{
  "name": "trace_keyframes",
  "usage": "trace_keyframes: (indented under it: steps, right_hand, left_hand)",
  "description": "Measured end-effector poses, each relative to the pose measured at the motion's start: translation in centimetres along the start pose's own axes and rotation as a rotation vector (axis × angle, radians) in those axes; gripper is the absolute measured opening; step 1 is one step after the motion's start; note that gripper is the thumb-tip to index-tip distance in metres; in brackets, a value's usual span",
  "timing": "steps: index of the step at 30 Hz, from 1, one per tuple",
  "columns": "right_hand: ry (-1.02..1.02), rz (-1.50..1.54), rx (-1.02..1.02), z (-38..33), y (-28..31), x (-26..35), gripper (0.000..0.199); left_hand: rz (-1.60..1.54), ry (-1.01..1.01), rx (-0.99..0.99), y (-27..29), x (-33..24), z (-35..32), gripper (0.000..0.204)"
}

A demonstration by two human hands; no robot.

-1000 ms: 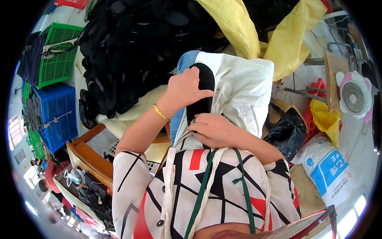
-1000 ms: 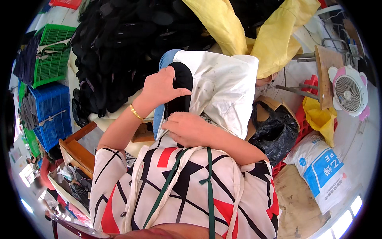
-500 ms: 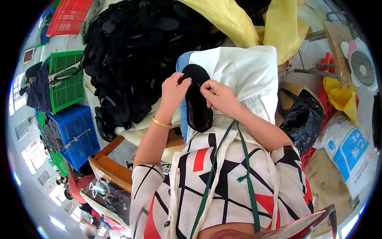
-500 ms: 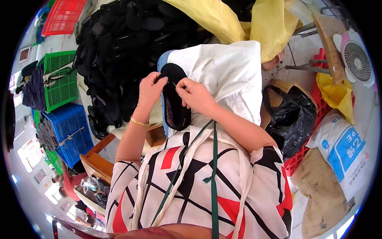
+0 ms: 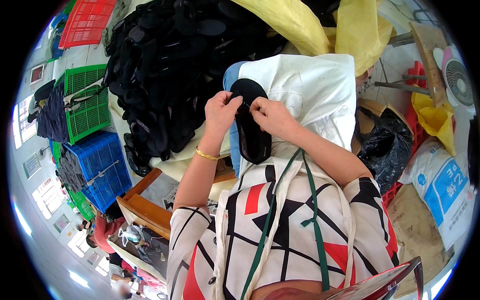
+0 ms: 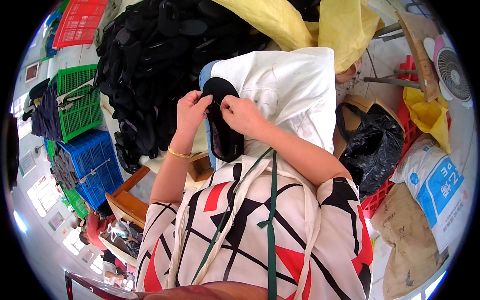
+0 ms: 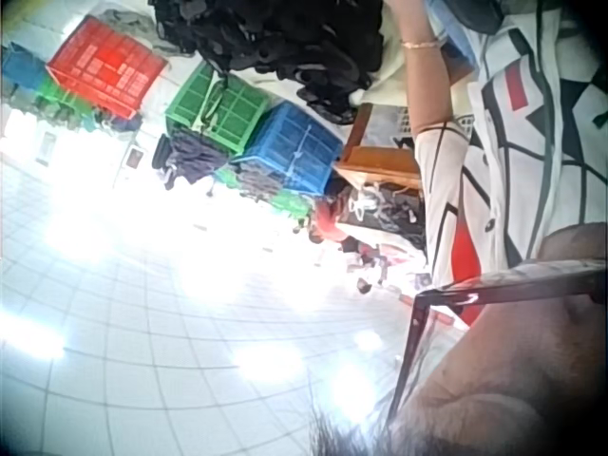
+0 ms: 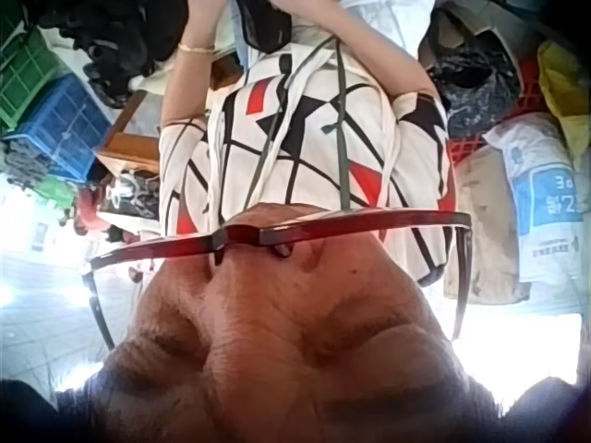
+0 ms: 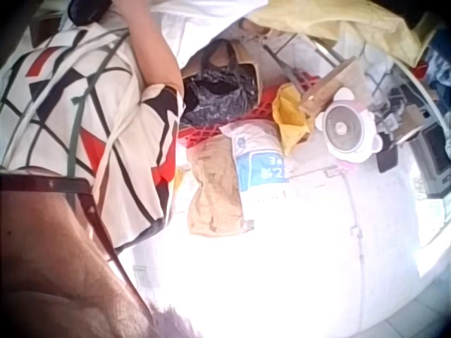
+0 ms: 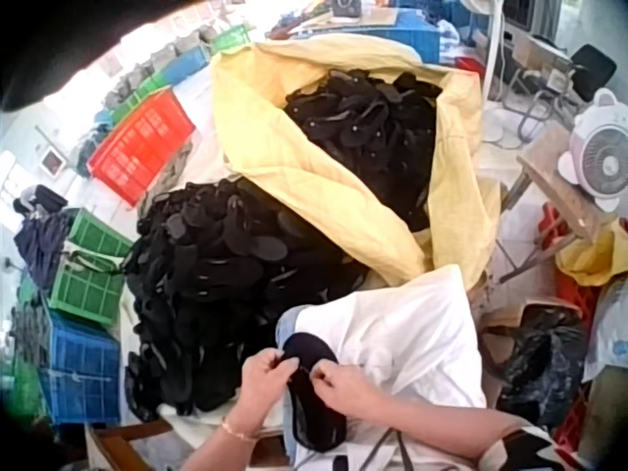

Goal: The person sits on the floor and sews a black shoe using a needle and thread. They repeatedly pull the thread through the shoe's upper part to stitch it. The person handles multiple shoes, picking them up from a pile and placing them on their lap to work on them.

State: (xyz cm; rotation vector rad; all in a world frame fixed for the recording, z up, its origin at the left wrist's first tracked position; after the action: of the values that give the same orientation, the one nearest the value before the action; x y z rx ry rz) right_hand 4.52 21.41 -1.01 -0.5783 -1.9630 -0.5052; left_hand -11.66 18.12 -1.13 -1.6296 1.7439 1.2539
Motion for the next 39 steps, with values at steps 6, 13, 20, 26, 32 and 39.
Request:
trace_keyframes:
  steps: [6, 13, 20, 26, 32, 39]
  right_hand:
    - [0.093, -0.194, -0.089, 0.3, -0.2, 0.2, 0.012]
    - [0.217, -0.586, -0.216, 0.0, -2.4, 0.2, 0.014]
    - [0.346, -0.639, -0.251, 0.3, -2.2, 0.5, 0.013]
    - [0.289, -0.755, -0.196, 0.2, -1.7, 0.4, 0.015]
    - [0.285, -0.761, -0.15, 0.2, -1.4, 0.8, 0.015]
    - [0.285, -0.645, -0.242, 0.4, -1.5, 0.7, 0.011]
  left_hand:
    - [0.025, 0.026, -0.02, 0.2, -0.4, -0.1, 0.022]
    - [-0.06, 0.109, 0.05, -0.1, -0.1, 0.2, 0.017]
    - [-0.146, 0.18, 0.11, -0.4, 0.4, 0.7, 0.016]
    - [-0.148, 0.207, 0.136, -0.6, 0.4, 0.9, 0.015]
    - [-0.141, 0.232, 0.18, -0.7, 0.6, 1.2, 0.015]
    - [-0.179, 0.248, 0.224, -1.0, 0.7, 1.6, 0.015]
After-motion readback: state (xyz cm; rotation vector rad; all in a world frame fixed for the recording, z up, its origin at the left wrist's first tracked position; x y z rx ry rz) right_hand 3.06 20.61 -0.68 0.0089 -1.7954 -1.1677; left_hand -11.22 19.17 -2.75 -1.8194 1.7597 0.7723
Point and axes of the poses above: each hand's wrist, its own z-axis towards the middle knuckle, its own y-axis out of the back of the hand, x = y × z, the point moved 8 cm from there along z, towards the middle knuckle, and after that the axes turned 8 degrees about x, right-handed, at the moved point
